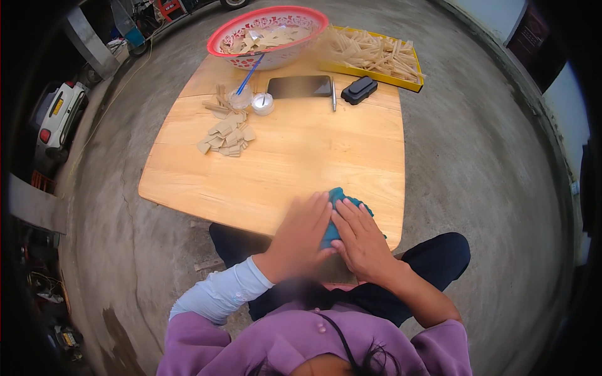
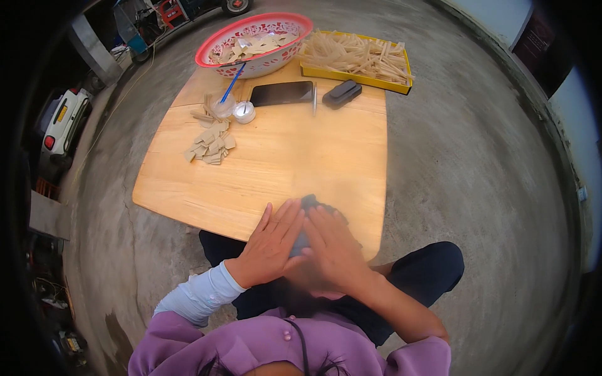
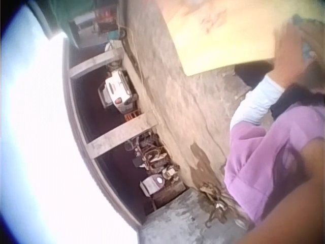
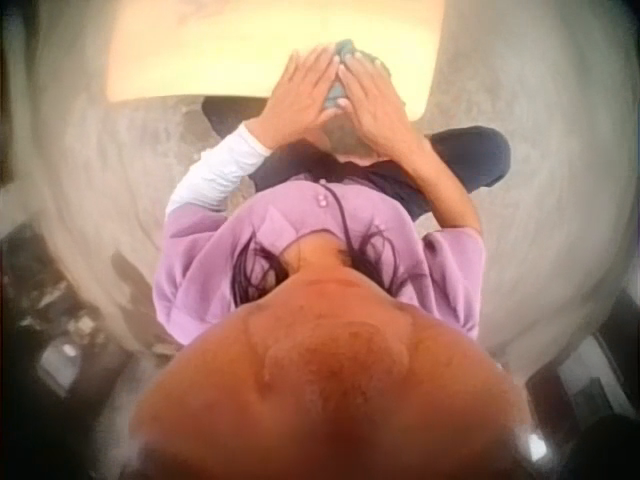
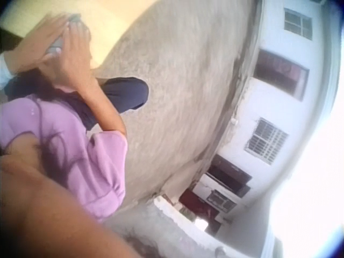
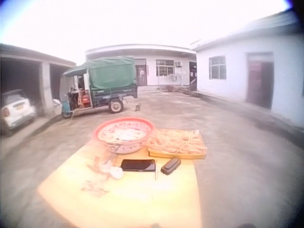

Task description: Wiping a blue object or cloth against a wooden table surface near containers of wooden slats.

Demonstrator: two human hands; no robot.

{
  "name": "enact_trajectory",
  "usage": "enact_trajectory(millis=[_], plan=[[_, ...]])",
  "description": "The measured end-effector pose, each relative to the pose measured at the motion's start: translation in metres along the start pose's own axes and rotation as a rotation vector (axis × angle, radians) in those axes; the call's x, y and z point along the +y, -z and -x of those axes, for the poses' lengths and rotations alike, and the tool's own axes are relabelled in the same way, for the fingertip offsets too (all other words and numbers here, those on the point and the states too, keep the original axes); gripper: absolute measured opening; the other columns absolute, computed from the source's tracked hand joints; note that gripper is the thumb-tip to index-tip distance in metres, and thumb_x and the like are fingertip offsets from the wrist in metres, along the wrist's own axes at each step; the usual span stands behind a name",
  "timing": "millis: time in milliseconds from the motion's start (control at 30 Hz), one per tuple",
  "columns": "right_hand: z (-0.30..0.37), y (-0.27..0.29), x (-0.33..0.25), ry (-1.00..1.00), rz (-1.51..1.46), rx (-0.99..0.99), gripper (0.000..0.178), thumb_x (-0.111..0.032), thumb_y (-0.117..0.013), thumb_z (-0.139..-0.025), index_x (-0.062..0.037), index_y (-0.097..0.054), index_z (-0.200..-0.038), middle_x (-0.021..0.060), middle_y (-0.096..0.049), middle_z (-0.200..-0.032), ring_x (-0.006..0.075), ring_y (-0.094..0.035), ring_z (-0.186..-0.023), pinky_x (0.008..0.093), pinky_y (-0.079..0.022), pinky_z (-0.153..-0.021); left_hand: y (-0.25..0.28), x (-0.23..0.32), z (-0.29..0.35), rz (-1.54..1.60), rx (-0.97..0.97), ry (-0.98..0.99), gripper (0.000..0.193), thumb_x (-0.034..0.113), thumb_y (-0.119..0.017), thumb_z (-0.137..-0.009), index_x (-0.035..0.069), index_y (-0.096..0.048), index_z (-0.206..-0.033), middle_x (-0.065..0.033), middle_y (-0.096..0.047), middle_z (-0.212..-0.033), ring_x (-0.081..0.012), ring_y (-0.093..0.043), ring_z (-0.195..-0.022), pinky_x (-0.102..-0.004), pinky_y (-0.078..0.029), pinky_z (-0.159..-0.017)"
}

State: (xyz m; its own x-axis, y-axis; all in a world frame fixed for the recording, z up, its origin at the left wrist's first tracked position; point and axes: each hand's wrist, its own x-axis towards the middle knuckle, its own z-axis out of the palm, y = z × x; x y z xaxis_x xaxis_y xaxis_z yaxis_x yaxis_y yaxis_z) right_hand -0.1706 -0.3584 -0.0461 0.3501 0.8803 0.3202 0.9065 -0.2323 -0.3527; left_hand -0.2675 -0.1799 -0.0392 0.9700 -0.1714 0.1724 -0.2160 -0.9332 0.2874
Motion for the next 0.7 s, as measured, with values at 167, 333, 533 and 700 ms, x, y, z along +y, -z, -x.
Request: enact_trajectory(millis=[167,333,533,700], plan=[[-0.008,0.016,0.01,-0.079,-0.045,-0.014,0.058,-0.018,-0.065,-0.082,0.0053,-0.045,-0.131,0.0256,-0.044,-0.137,0.0435,-0.038,-0.131,0.0524,-0.027,-0.111,0.002,-0.007,-0.026,0.026,0.015,-0.09,0.081,0.048,-0.061,-0.085,-0.01,-0.038,-0.136,-0.0279,-0.033,-0.146,-0.04,-0.03,-0.139,-0.0586,-0.024,-0.109],[-0.074,0.017,0.103,-0.194,0.058,0.014,0.044,-0.019,-0.05,-0.095,-0.001,-0.044,-0.135,0.024,-0.039,-0.143,0.0379,-0.033,-0.137,0.0465,-0.026,-0.114,-0.018,-0.06,-0.133,-0.145,0.096,0.017,0.075,0.057,-0.044,-0.093,-0.005,-0.044,-0.135,-0.0209,-0.039,-0.145,-0.0333,-0.036,-0.135,-0.0586,-0.026,-0.108],[-0.097,0.015,0.135,-0.31,0.117,0.046,0.041,-0.023,-0.05,-0.097,-0.0024,-0.048,-0.133,0.0232,-0.039,-0.143,0.038,-0.037,-0.133,0.0443,-0.03,-0.111,-0.037,-0.068,-0.162,-0.269,0.353,0.054,0.064,0.045,-0.053,-0.092,-0.001,-0.045,-0.136,-0.0155,-0.046,-0.14,-0.0274,-0.042,-0.129,-0.0527,-0.034,-0.104],[-0.009,0.019,0.036,-0.227,0.033,0.045,0.048,-0.021,-0.057,-0.091,0.0017,-0.047,-0.132,0.0244,-0.041,-0.141,0.0411,-0.036,-0.134,0.0495,-0.028,-0.112,-0.008,-0.011,-0.056,0.039,-0.002,-0.058,0.069,0.04,-0.056,-0.091,0.001,-0.034,-0.144,-0.0188,-0.032,-0.15,-0.0364,-0.028,-0.14,-0.0561,-0.02,-0.112]])
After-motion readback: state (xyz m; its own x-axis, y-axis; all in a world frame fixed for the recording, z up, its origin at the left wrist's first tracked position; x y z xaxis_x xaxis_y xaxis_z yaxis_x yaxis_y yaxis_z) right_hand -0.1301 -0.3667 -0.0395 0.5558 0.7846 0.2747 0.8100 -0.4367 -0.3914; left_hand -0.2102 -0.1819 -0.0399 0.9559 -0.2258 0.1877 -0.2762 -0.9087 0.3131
